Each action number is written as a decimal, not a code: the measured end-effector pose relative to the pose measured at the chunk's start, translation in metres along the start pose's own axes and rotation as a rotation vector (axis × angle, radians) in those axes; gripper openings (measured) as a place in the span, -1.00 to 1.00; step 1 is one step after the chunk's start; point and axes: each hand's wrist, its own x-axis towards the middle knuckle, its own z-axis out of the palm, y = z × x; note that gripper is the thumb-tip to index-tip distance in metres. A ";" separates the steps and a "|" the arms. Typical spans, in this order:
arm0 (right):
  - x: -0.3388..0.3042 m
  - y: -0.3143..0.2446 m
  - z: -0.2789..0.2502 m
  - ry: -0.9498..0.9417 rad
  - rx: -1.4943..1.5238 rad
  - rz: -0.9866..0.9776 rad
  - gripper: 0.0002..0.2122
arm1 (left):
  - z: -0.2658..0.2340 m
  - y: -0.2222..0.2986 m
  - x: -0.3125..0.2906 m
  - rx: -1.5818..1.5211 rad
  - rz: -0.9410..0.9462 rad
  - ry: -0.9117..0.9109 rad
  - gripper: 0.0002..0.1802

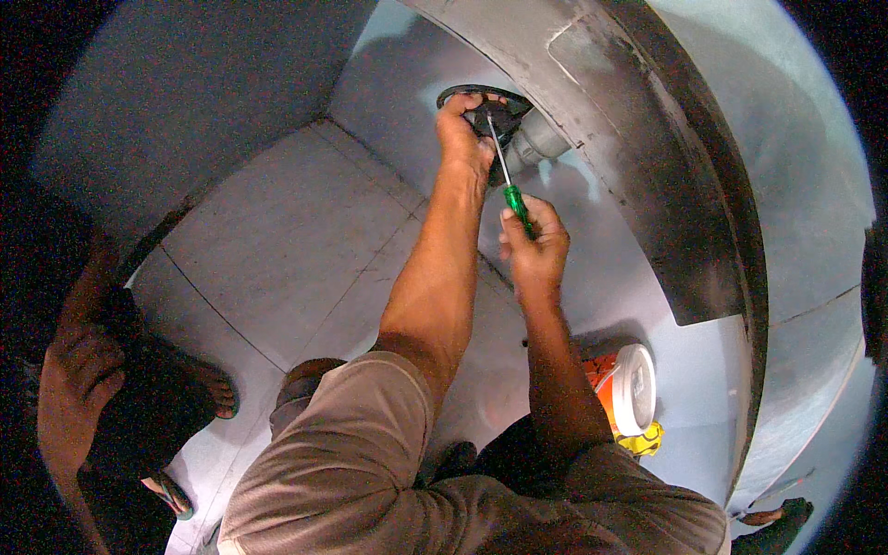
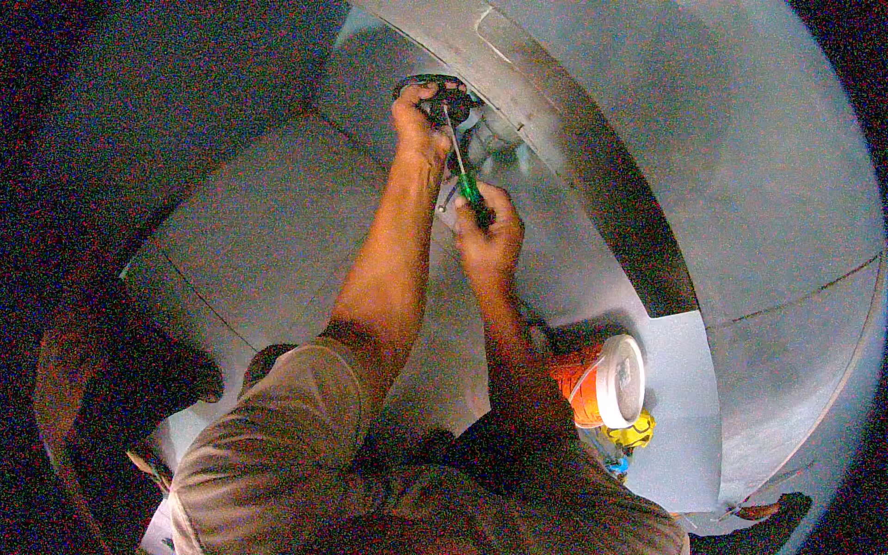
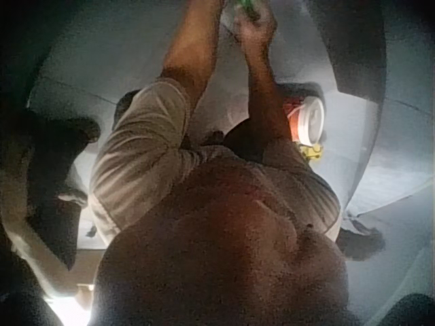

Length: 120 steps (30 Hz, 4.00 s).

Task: The person uses a screwdriver to loosen and remove parts of a sink drain assembly while working underneath the basin.

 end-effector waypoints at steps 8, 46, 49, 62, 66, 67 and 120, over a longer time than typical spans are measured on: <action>0.004 -0.016 -0.002 -0.010 0.371 0.286 -0.84 | 0.003 0.007 -0.010 -0.028 0.000 0.006 -0.82; -0.054 -0.052 0.032 -0.031 -0.582 -0.541 -0.81 | 0.050 0.051 -0.046 0.275 0.198 -0.017 -0.80; -0.056 -0.050 0.029 0.120 -1.295 -1.002 -0.77 | 0.049 0.051 -0.053 0.333 0.219 0.016 -0.78; -0.073 -0.075 0.040 -0.202 0.107 0.067 -0.83 | 0.046 0.066 -0.063 0.466 0.274 0.031 -0.76; -0.058 -0.058 0.029 -0.022 -0.491 -0.395 -0.82 | 0.047 0.053 -0.071 0.606 0.284 0.045 -0.77; -0.049 -0.052 0.029 -0.013 -0.566 -0.474 -0.82 | 0.047 0.055 -0.069 0.504 0.270 0.016 -0.77; -0.036 0.005 -0.074 -0.054 -0.666 -0.161 -0.84 | -0.048 0.089 0.009 0.293 -0.723 -0.543 -0.52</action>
